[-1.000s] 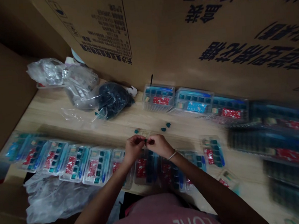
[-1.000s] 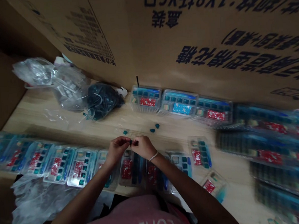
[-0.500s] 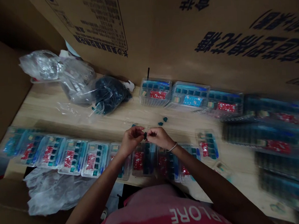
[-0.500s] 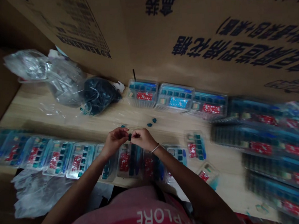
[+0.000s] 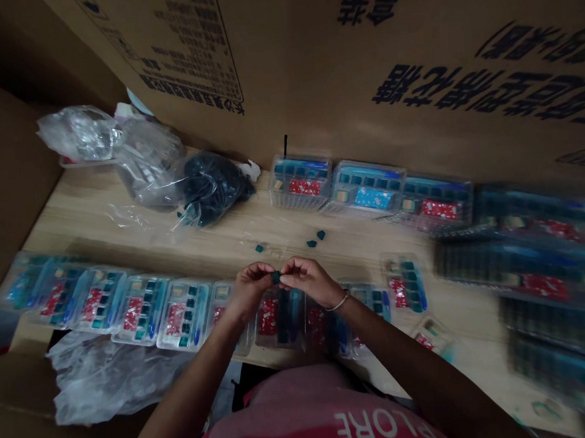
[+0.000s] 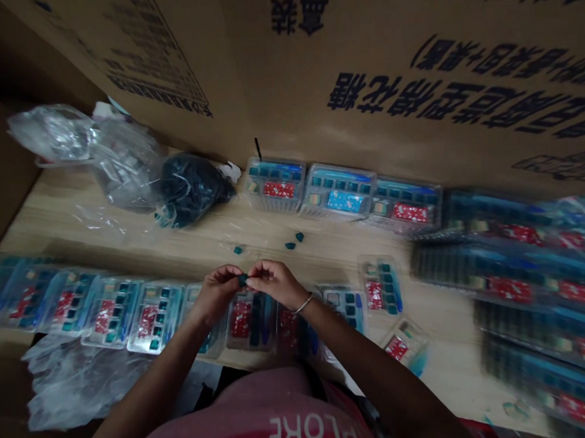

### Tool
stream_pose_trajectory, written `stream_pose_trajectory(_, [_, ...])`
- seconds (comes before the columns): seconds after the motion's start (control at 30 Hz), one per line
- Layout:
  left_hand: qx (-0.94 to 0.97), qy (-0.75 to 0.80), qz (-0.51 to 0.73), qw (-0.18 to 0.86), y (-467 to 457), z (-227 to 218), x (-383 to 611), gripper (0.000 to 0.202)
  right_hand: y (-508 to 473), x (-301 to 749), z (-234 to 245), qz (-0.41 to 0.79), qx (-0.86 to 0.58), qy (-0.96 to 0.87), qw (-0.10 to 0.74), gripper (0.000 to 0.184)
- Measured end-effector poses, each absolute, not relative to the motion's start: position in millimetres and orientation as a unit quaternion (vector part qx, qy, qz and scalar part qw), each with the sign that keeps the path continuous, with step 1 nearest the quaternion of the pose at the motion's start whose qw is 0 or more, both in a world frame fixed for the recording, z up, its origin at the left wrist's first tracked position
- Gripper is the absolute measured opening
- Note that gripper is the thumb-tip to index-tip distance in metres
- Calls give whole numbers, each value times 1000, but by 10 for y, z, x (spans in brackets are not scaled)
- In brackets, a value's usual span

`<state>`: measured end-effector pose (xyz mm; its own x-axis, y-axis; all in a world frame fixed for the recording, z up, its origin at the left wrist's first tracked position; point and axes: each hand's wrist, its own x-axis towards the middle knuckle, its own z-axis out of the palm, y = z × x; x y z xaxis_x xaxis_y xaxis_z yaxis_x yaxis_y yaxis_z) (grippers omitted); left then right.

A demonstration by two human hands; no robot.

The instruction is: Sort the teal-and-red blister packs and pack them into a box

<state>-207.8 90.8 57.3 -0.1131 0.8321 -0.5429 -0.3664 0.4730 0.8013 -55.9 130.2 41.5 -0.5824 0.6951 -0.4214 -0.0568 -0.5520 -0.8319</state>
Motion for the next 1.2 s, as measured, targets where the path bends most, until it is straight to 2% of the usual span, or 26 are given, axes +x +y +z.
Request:
stream_pose_trajectory(0.13, [272, 603, 461, 592, 915, 534, -2097, 25, 1364, -576, 355, 788, -367, -429, 244, 32])
stream_pose_trajectory(0.23, [398, 619, 389, 554, 1053, 449, -2295, 28, 1510, -605, 234, 744, -368, -510, 226, 25])
stream_pose_trajectory(0.33, [513, 690, 277, 429, 1314, 278, -2620, 39, 1740, -727, 63, 615, -406, -645, 200, 12])
stream_pose_trajectory(0.4, [562, 724, 185, 354, 1501, 135, -2821, 34, 1894, -851, -54, 510, -418, -735, 160, 10])
stream_pose_trajectory(0.47, [604, 720, 110, 324, 1644, 5, -2955, 30, 2008, -973, -154, 433, -400, -802, 100, 10])
stream_pose_trajectory(0.6, [647, 688, 53, 324, 1729, -156, -3020, 28, 2058, -1122, -261, 353, -350, -868, 19, 5])
stream_pose_trajectory(0.8, [639, 690, 52, 336, 1669, -199, -2993, 39, 1999, -1158, -188, 305, -328, -894, -20, 14])
stream_pose_trajectory(0.93, [634, 692, 45, 341, 1681, -184, -2978, 41, 2105, -804, -90, 309, -377, -873, 0, 8])
stream_pose_trajectory(1.1, [628, 694, 47, 350, 1701, -151, -2945, 53, 2111, -172, -189, 247, -484, -839, -19, 15])
stream_pose_trajectory(1.2, [619, 709, 53, 334, 1694, -50, -2886, 52, 2033, -97, -283, 299, -507, -808, 21, 14])
